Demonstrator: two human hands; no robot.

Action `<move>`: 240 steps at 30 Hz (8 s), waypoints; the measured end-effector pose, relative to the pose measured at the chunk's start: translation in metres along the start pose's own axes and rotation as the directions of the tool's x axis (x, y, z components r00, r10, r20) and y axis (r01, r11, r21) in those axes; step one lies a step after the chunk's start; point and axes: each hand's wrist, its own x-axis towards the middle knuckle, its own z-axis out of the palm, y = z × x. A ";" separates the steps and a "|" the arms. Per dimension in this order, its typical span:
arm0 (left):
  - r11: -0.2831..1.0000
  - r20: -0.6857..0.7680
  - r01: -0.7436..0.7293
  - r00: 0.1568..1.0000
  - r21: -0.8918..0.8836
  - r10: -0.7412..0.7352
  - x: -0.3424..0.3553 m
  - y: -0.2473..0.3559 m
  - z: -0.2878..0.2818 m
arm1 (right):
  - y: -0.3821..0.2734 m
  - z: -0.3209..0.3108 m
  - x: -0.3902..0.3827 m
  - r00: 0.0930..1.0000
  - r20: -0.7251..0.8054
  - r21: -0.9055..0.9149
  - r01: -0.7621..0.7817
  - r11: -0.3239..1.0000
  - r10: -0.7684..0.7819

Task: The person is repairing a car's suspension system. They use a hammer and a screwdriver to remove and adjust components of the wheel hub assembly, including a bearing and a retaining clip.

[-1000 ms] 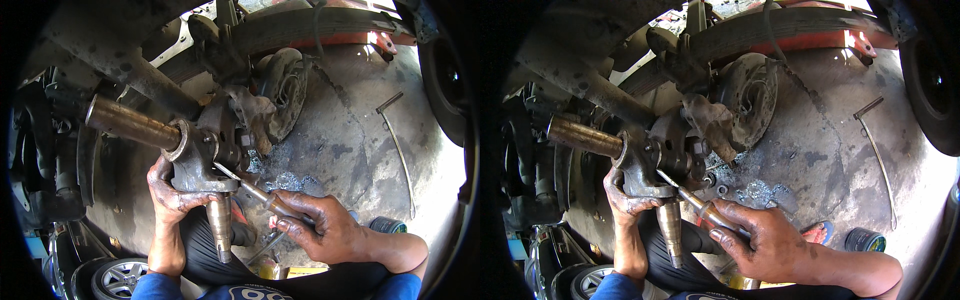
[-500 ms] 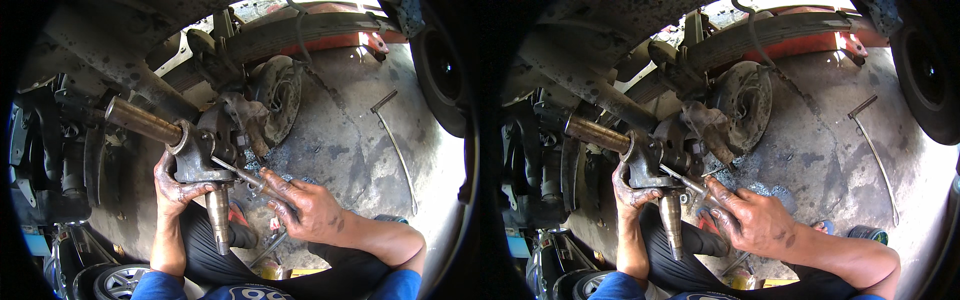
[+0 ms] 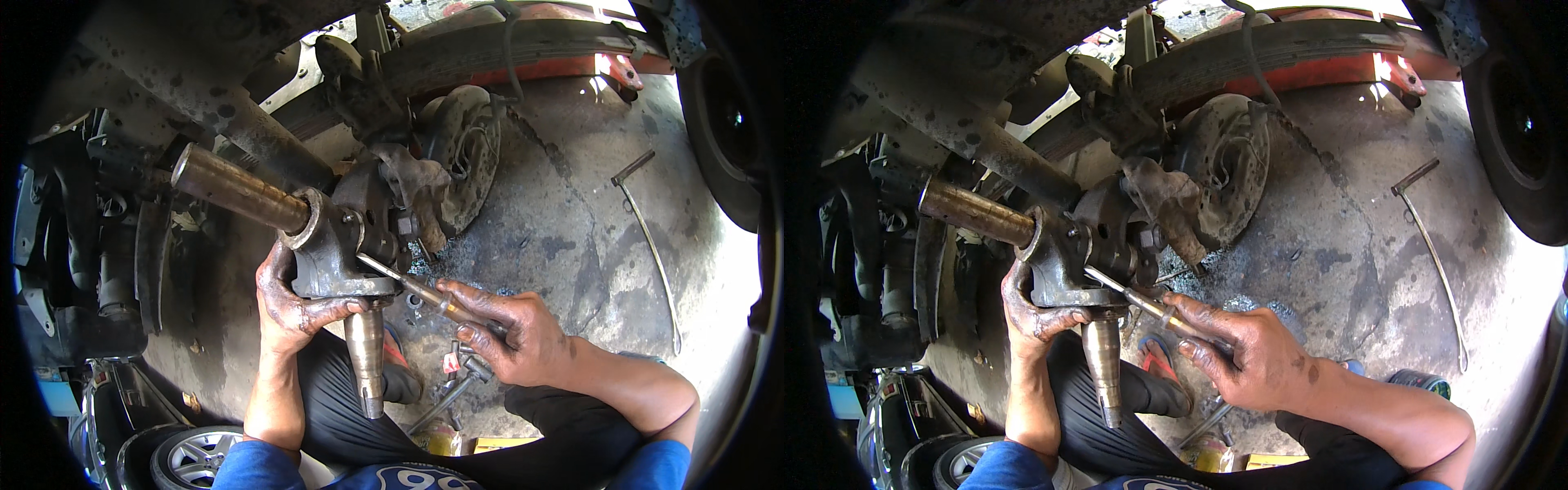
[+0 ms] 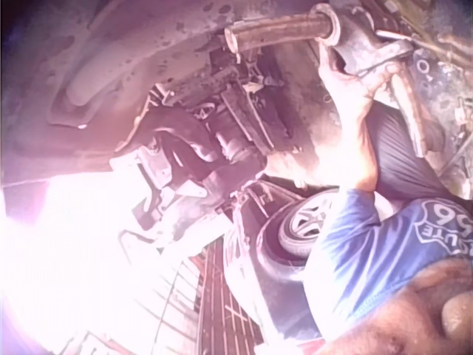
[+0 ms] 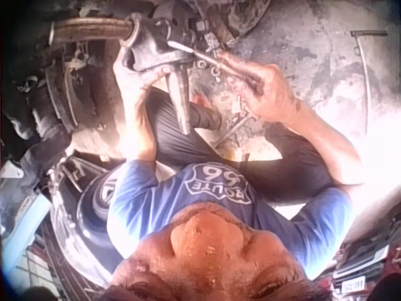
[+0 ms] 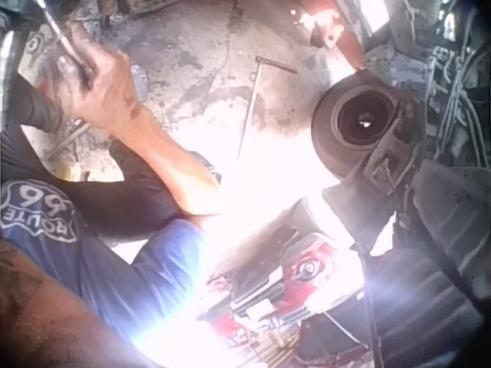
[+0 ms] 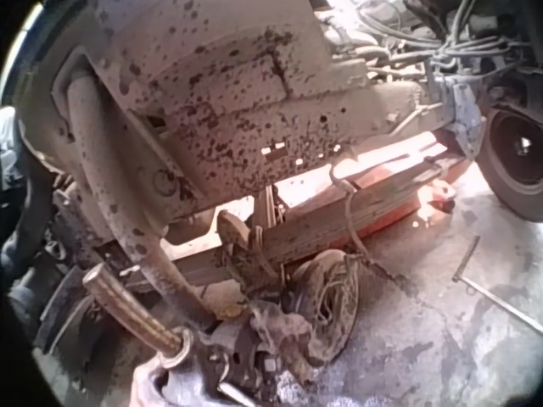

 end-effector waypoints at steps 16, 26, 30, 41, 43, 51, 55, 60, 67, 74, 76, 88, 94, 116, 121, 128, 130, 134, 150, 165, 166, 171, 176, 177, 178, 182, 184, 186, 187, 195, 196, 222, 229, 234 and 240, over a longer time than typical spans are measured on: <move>0.999 0.009 -0.030 1.000 0.028 0.030 -0.001 0.000 -0.002 | -0.010 -0.004 -0.001 0.998 -0.049 -0.205 0.016 0.979 -0.026; 1.000 -0.001 0.008 1.000 -0.008 -0.008 -0.001 0.004 0.001 | -0.019 -0.017 0.005 0.999 0.014 -0.366 0.032 0.930 -0.029; 1.000 0.002 0.022 1.000 -0.010 -0.022 -0.002 0.001 -0.001 | -0.038 -0.026 0.007 0.997 0.073 -0.530 0.021 0.848 0.021; 0.999 -0.014 -0.006 1.000 -0.043 0.006 -0.002 -0.002 0.002 | -0.044 -0.022 0.030 0.997 0.000 -0.323 -0.070 0.944 0.074; 0.999 -0.015 -0.034 0.999 -0.001 0.034 -0.002 -0.002 0.001 | -0.046 -0.030 0.032 0.994 -0.073 -0.414 -0.100 0.905 0.077; 0.997 0.079 -0.030 0.997 0.067 0.024 0.010 -0.001 -0.008 | -0.045 -0.046 0.014 0.993 0.054 -0.390 -0.077 0.918 0.106; 0.999 0.098 0.011 0.995 0.044 -0.015 0.012 -0.001 -0.012 | -0.046 -0.040 0.015 0.997 0.009 -0.321 -0.071 0.944 0.078; 0.992 0.125 0.103 0.988 -0.071 -0.094 0.009 -0.003 -0.014 | -0.055 -0.042 0.016 0.993 0.037 -0.355 -0.093 0.930 0.113; 0.996 0.068 0.056 0.996 -0.073 -0.051 0.008 -0.012 -0.013 | -0.055 -0.029 0.000 0.999 0.016 -0.577 -0.026 0.816 0.044; 0.995 0.123 0.066 0.991 -0.074 -0.057 0.009 -0.010 -0.016 | -0.041 -0.013 -0.004 0.988 -0.037 -0.607 0.098 0.789 -0.150; 0.995 0.103 0.093 0.991 -0.043 -0.088 0.009 -0.009 -0.015 | -0.037 -0.011 -0.005 0.984 -0.047 -0.601 0.112 0.791 -0.174; 0.988 0.119 0.079 0.991 -0.130 -0.064 0.009 -0.009 -0.014 | -0.011 -0.006 0.006 0.996 0.060 -0.261 -0.042 0.964 0.059; 0.987 0.177 0.120 0.979 -0.111 -0.099 0.011 0.000 -0.012 | -0.012 -0.034 0.028 0.989 0.100 -0.302 0.133 0.944 -0.107; 0.997 0.118 0.069 0.990 0.035 -0.072 0.012 -0.005 -0.014 | -0.050 -0.006 0.012 0.944 0.129 0.047 -0.312 0.949 0.304; 0.990 0.154 0.139 0.979 -0.026 -0.133 0.011 -0.002 -0.012 | -0.029 -0.054 0.045 0.907 0.309 -0.021 -0.294 0.955 0.286; 0.994 0.158 0.097 0.983 -0.046 -0.089 0.014 -0.001 -0.011 | -0.026 -0.056 0.056 0.876 0.329 -0.006 -0.373 0.928 0.354; 0.997 0.114 0.054 0.992 -0.052 -0.048 0.013 -0.002 -0.009 | -0.028 -0.032 0.036 0.868 0.283 0.142 -0.459 0.877 0.408; 0.997 0.065 0.029 0.998 -0.065 -0.025 0.009 0.001 -0.004 | -0.023 -0.003 0.011 0.944 0.163 0.295 -0.323 0.899 0.286; 0.996 0.123 0.075 0.989 0.046 -0.081 0.010 0.009 -0.005 | -0.060 0.009 0.009 0.950 -0.004 -0.203 -0.307 0.930 0.313; 0.999 0.055 -0.049 0.997 0.005 0.049 0.006 0.020 0.006 | -0.059 -0.012 0.024 0.957 -0.029 -0.113 -0.290 0.951 0.288; 0.996 0.062 -0.086 0.994 -0.013 0.087 0.006 0.019 0.004 | -0.059 -0.016 0.028 0.960 -0.009 -0.098 -0.280 0.955 0.280; 0.994 0.161 -0.103 0.982 0.039 0.095 0.014 0.015 -0.006 | -0.061 -0.033 0.034 0.883 0.097 -0.151 -0.444 0.883 0.460; 0.992 0.161 -0.112 0.982 0.053 0.102 0.016 0.013 -0.007 | -0.068 -0.029 0.024 0.869 0.109 -0.046 -0.481 0.875 0.483; 0.996 0.163 -0.081 0.984 0.032 0.075 0.016 0.013 -0.007 | -0.069 -0.028 0.022 0.838 0.114 -0.044 -0.532 0.845 0.534; 0.997 0.163 -0.069 0.985 0.031 0.063 0.016 0.013 -0.007 | -0.069 -0.027 0.019 0.819 0.133 0.023 -0.565 0.825 0.557; 0.998 0.170 -0.055 0.984 0.040 0.047 0.016 0.013 -0.008 | -0.065 -0.024 0.018 0.789 0.145 0.033 -0.606 0.795 0.596; 0.996 0.173 -0.070 0.983 0.057 0.060 0.016 0.012 -0.009 | -0.060 -0.019 0.020 0.874 0.099 0.007 -0.479 0.878 0.476; 0.992 0.169 -0.098 0.982 0.081 0.083 0.016 0.011 -0.009 | -0.057 -0.014 0.022 0.984 -0.039 -0.260 -0.180 0.949 0.176; 0.995 0.171 -0.086 0.982 0.056 0.075 0.016 0.010 -0.009 | -0.057 -0.011 0.021 0.992 -0.060 -0.411 -0.130 0.903 0.115; 0.996 0.188 -0.091 0.978 0.011 0.087 0.016 0.008 -0.010 | -0.075 -0.003 0.014 0.994 -0.088 -0.670 -0.109 0.734 0.068; 0.993 0.188 -0.118 0.976 0.020 0.112 0.016 0.008 -0.010 | -0.077 -0.002 0.014 0.994 -0.084 -0.687 -0.112 0.718 0.073; 0.999 0.182 -0.050 0.982 0.022 0.045 0.016 0.011 -0.010 | -0.091 0.000 0.009 0.997 -0.063 -0.824 -0.079 0.561 0.048; 0.996 0.163 -0.085 0.984 0.040 0.077 0.016 0.011 -0.009 | -0.092 0.000 0.009 0.996 -0.044 -0.825 -0.081 0.559 0.078; 1.000 0.171 -0.002 0.985 0.017 -0.001 0.016 0.007 -0.008 | -0.090 0.000 0.009 0.998 -0.039 -0.823 -0.065 0.564 0.059; 0.998 0.164 -0.039 0.986 0.053 0.030 0.017 0.007 -0.008 | -0.091 0.000 0.009 0.997 -0.046 -0.828 -0.074 0.555 0.065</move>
